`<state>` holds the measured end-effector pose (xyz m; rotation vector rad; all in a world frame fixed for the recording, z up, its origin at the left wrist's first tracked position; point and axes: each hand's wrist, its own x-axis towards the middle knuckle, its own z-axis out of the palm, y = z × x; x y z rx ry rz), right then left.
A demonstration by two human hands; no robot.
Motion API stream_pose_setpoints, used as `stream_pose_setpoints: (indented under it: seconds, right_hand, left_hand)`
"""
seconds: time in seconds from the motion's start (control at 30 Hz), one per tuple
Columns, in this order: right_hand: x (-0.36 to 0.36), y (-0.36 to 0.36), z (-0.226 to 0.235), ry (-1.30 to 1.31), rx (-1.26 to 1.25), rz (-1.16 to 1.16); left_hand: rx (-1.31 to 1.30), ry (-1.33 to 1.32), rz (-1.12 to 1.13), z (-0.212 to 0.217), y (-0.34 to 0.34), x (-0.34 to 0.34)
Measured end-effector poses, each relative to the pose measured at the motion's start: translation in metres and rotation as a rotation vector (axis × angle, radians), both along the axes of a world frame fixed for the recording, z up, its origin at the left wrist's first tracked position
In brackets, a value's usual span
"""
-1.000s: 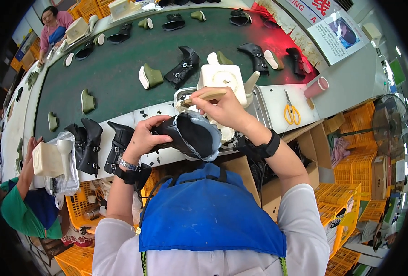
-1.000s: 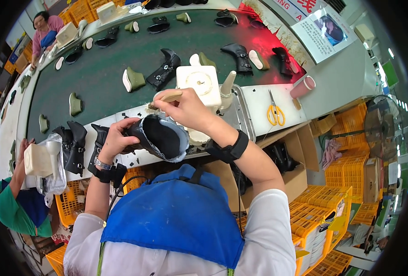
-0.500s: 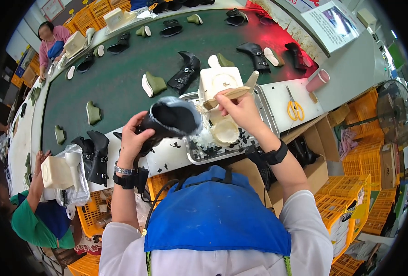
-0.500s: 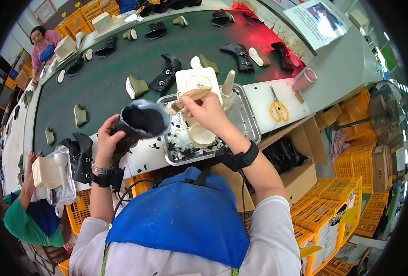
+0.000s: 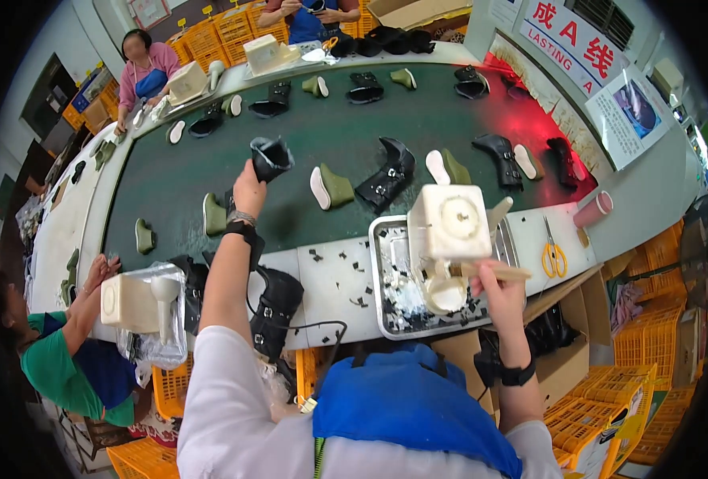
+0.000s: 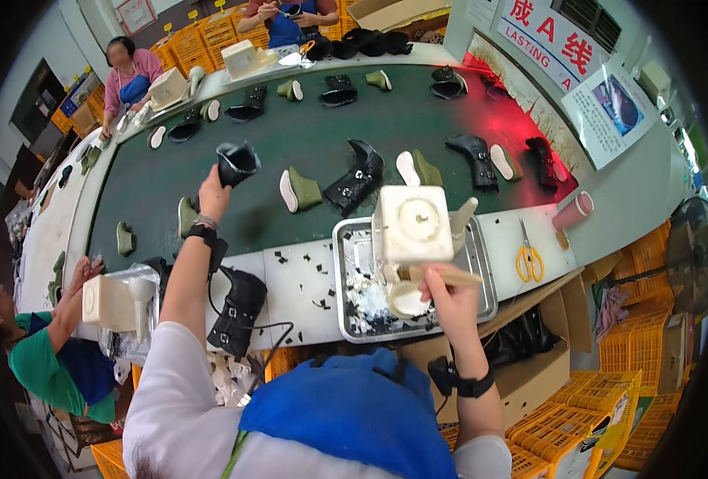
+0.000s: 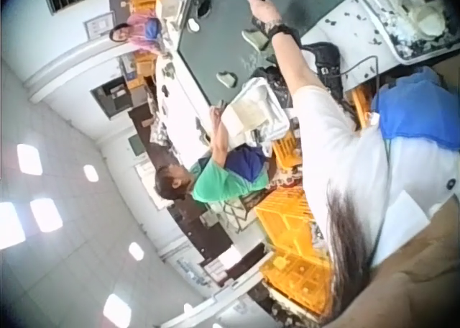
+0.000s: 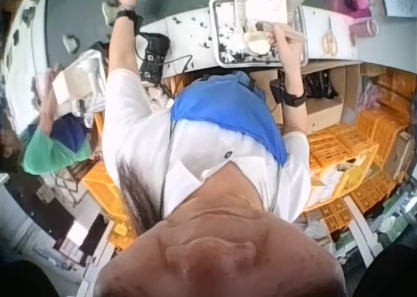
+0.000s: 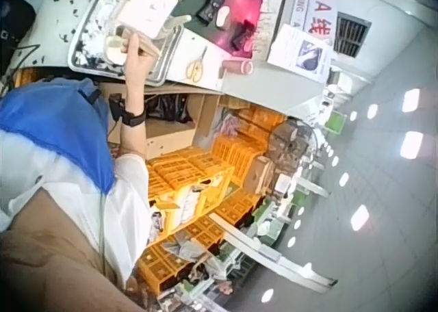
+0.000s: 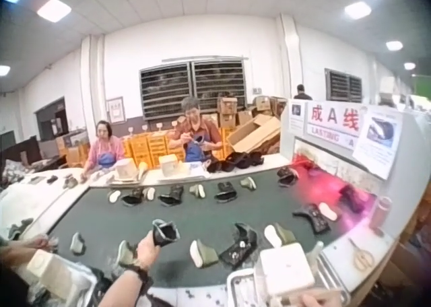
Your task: The recorder uses a brush to apply glue to the edges and interior of black boot uppers on a production line.
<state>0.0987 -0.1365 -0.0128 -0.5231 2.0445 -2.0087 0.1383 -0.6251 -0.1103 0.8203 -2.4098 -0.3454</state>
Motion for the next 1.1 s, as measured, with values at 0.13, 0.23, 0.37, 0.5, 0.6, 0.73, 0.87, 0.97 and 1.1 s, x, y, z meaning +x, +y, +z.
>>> stream_pose_setpoints:
  seconds: [0.13, 0.23, 0.37, 0.5, 0.6, 0.73, 0.87, 0.97, 1.1]
  right_hand:
    - [0.014, 0.002, 0.001, -0.050, 0.039, -0.061]
    - [0.020, 0.002, 0.005, -0.092, 0.061, -0.118]
    - [0.019, 0.001, 0.004, -0.103, 0.097, -0.170]
    - [0.011, -0.008, 0.007, -0.061, 0.111, -0.120]
    - [0.005, -0.009, 0.010, 0.020, 0.100, -0.090]
    - [-0.006, -0.004, 0.004, 0.049, 0.065, -0.027]
    - [-0.009, 0.001, 0.003, 0.071, 0.029, 0.034]
    - [-0.009, 0.012, 0.000, 0.050, 0.013, 0.044]
    - [-0.008, 0.017, -0.003, 0.008, -0.022, 0.084]
  left_hand:
    - [0.039, -0.099, 0.099, -0.059, -0.031, -0.020]
    - [-0.031, -0.099, 0.070, -0.097, -0.033, -0.021]
    - [0.289, -0.548, -0.038, -0.126, -0.025, -0.021]
    - [0.305, -0.436, -0.149, -0.133, -0.050, -0.016]
    - [0.163, -0.272, -0.280, -0.063, -0.044, -0.003]
    - [0.278, -0.157, -0.328, 0.047, 0.025, 0.050]
    - [0.069, -0.304, -0.196, 0.042, 0.110, 0.143]
    - [0.194, -0.483, 0.017, -0.016, 0.168, 0.167]
    - [0.027, -0.435, 0.304, -0.078, 0.199, 0.166]
